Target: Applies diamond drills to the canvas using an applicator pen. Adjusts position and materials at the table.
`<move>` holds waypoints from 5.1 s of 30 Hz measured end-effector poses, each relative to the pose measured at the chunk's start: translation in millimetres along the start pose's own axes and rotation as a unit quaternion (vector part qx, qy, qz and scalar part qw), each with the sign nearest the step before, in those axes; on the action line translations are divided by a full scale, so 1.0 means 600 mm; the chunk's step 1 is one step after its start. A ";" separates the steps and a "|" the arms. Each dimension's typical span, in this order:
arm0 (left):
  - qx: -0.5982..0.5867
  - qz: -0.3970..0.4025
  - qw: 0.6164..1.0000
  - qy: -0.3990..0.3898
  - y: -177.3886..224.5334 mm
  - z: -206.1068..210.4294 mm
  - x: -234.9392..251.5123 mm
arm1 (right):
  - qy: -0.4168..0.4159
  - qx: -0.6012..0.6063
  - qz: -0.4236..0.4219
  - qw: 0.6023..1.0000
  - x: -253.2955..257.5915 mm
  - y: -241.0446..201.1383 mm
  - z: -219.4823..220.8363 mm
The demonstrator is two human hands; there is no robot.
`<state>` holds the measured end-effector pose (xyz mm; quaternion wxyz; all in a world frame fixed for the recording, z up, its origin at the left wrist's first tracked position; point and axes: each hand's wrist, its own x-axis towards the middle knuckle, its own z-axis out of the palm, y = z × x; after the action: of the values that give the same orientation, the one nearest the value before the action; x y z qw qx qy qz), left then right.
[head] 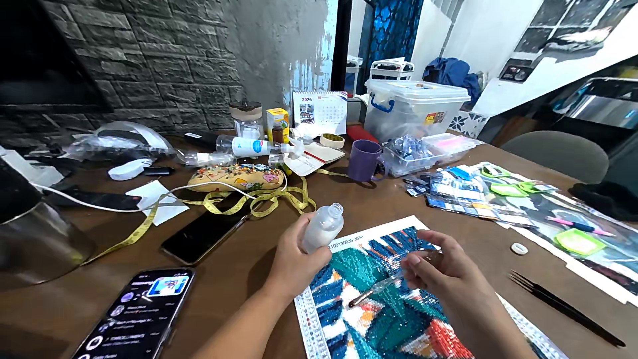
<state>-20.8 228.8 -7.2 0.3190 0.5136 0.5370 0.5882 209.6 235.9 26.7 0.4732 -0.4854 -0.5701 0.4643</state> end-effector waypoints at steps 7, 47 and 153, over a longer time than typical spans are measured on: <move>-0.003 0.002 1.000 0.002 -0.001 -0.001 0.000 | 0.004 -0.038 -0.009 0.999 0.001 0.004 0.001; -0.026 -0.018 0.999 0.019 0.000 0.000 0.001 | -0.012 -0.007 -0.011 1.000 -0.001 0.005 -0.002; -0.037 -0.022 0.999 0.013 0.002 -0.001 0.002 | -0.045 -0.020 -0.058 0.997 -0.010 0.005 -0.012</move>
<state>-21.6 229.8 -5.7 0.3438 0.4814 0.5304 0.6072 217.6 230.6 24.1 0.4634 -0.4396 -0.6268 0.4463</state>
